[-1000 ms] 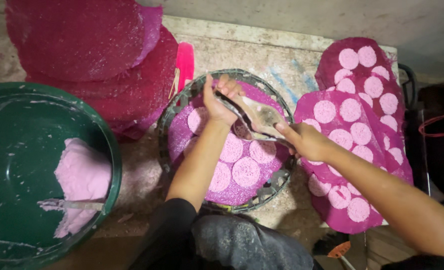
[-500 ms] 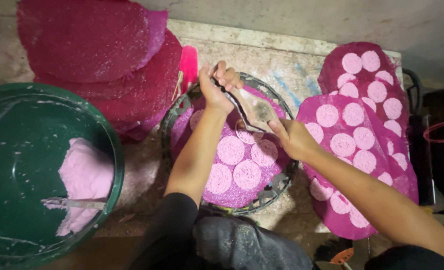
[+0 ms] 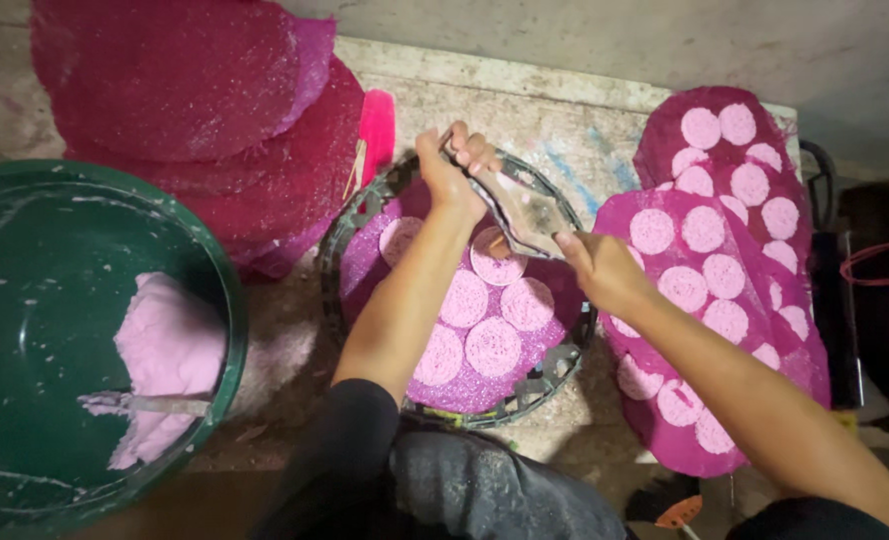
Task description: The person scoops pink batter from a green bucket using a metal scoop and deposits it into circular molds on a purple mat. They repeat this process to fill multiple molds, then lift the mat and place it into a steamer.
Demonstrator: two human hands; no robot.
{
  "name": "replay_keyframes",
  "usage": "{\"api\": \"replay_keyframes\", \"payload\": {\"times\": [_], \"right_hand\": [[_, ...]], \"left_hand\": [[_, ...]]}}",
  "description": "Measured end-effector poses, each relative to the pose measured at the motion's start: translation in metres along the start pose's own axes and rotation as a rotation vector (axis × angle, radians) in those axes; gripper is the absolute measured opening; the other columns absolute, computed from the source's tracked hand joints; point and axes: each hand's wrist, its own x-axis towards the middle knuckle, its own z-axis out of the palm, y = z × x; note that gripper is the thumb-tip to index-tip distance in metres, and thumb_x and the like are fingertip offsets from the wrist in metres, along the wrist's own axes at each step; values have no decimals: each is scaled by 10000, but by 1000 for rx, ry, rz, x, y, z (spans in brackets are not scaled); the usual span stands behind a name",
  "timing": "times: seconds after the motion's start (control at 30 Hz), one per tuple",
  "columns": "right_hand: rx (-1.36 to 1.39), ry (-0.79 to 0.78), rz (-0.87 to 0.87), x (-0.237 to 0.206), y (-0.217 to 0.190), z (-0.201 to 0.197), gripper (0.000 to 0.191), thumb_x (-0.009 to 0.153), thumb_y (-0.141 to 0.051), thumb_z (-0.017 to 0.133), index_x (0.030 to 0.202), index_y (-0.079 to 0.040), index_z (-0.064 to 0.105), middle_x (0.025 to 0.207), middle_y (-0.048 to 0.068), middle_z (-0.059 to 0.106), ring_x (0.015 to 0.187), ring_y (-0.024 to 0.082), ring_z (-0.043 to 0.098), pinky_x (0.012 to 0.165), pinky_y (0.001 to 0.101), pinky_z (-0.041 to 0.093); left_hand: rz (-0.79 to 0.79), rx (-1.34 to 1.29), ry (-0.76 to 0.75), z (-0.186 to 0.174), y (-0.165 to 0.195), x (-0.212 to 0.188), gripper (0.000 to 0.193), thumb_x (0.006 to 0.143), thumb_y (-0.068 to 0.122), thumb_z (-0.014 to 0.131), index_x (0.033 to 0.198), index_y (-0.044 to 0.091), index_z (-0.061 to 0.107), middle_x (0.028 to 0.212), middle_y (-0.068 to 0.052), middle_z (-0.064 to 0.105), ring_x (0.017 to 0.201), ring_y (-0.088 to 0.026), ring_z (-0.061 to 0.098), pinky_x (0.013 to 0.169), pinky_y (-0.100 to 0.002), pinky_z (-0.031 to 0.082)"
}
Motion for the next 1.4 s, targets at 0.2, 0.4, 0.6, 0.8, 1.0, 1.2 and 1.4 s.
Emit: {"api": "replay_keyframes", "payload": {"times": [0.2, 0.4, 0.6, 0.8, 1.0, 1.2, 1.4], "right_hand": [[-11, -23, 31, 5, 8, 3, 619, 1025, -544, 418, 980, -2, 713, 711, 242, 678, 737, 425, 687, 703, 515, 511], [291, 73, -80, 3, 8, 30, 630, 1042, -549, 471, 873, 27, 660, 621, 84, 589, 588, 191, 569, 544, 390, 449], [638, 266, -222, -33, 15, 26, 758, 1024, -710, 370, 961, -6, 645, 663, 22, 542, 547, 97, 481, 473, 272, 355], [749, 428, -150, -71, 22, 37, 913, 940, -832, 252, 1029, 1, 614, 634, 29, 558, 496, 111, 500, 429, 279, 364], [845, 524, -49, -129, 74, 68, 890, 976, -819, 206, 871, -16, 575, 596, 26, 504, 484, 115, 465, 420, 285, 325], [1155, 627, 46, -177, 103, 92, 708, 998, -714, 302, 930, -59, 561, 613, 5, 488, 471, 119, 470, 401, 290, 333], [688, 485, -16, -201, 34, 59, 393, 972, -406, 547, 843, -44, 631, 594, 19, 565, 503, 154, 515, 450, 330, 403]], "left_hand": [[29, 38, 80, 10, 0, -5, 376, 909, 453, 375, 655, 178, 401, 527, 37, 330, 473, -144, 328, 537, -354, 358], [-45, 135, -231, 14, 27, -10, 366, 923, 433, 406, 825, 105, 534, 731, -31, 510, 689, -185, 508, 710, -360, 469], [-284, 1757, -249, -16, 33, -65, 659, 865, 221, 669, 1457, 70, 423, 1316, -128, 611, 1257, -247, 623, 1078, -393, 516], [-216, 2435, -577, -18, 8, -107, 1198, 706, 340, 873, 1624, 71, 152, 1471, -212, 414, 1404, -388, 357, 1167, -560, 313], [-353, 2209, -414, -13, 17, -88, 1219, 659, 394, 929, 1583, 101, 190, 1530, -208, 412, 1434, -392, 322, 1205, -569, 196], [-180, 2371, -211, 6, 51, -66, 1236, 634, 463, 895, 1598, 104, 209, 1561, -187, 423, 1453, -369, 363, 1223, -527, 249], [173, 2073, -852, 58, 32, -138, 1112, 635, 477, 929, 1509, 86, 363, 1531, -218, 395, 1411, -409, 349, 1147, -522, 241]]}}
